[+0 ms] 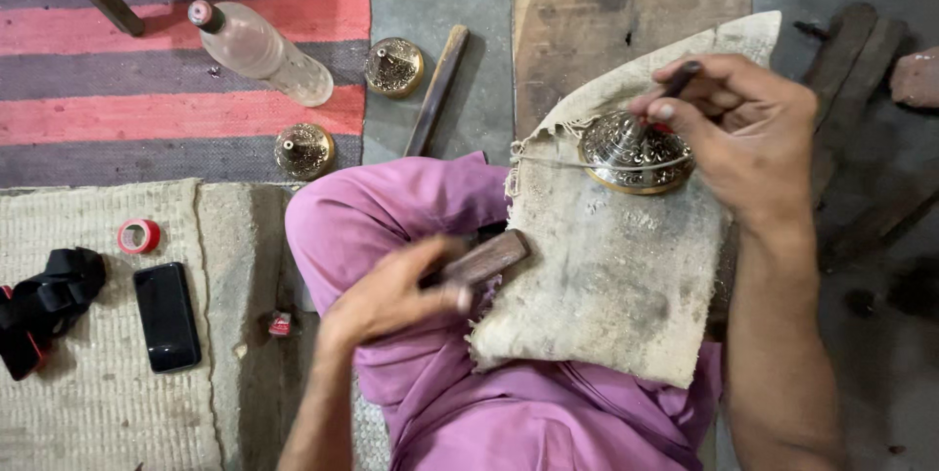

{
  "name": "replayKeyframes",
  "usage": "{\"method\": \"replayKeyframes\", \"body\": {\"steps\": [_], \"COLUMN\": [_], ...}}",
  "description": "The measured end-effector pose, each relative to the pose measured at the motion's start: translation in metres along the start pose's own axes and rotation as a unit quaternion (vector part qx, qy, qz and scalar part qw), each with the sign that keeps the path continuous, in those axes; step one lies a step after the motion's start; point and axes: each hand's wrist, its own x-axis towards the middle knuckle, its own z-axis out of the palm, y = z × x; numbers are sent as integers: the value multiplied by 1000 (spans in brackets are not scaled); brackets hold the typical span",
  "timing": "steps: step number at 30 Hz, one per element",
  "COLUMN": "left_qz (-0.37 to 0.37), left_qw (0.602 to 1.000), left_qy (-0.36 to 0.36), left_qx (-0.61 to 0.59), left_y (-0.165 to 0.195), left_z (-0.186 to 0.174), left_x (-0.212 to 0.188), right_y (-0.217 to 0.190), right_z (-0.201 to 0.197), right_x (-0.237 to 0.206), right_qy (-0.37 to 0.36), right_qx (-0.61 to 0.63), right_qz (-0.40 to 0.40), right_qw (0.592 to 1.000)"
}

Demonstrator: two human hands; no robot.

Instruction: The person sits on the floor and repeatedly hammers a small ornate brass object placed on a cloth-covered wooden block. They use a wooden mallet and a small metal punch to shape or emboss the metal, occasionally rotating the object to work different areas.

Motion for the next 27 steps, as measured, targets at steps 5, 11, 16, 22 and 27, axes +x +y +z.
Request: {"method": "replayKeyframes", "body": {"steps": [5,11,16,22,27], "left_qz": [-97,35,35,84,158], "left_qw": [995,982,975,975,955], "left_qy": [-27,173,206,200,237], "left_qx": [-14,-65,-77,-43,83], "left_y": [-17,4,35,69,86], "left_z": [0,2,-16,-48,-64], "left_x": [-14,4,35,53,71], "right_y": [-13,-20,-24,-27,-28], "right_z": [24,34,35,36,38], "right_x": [4,0,3,5,7], "right_qy": [29,33,32,27,29], "right_qx": [-48,-210,-255,-211,-252], "right_qz": [5,-48,-38,-15,-21], "right_qw": [998,976,966,977,967]}}
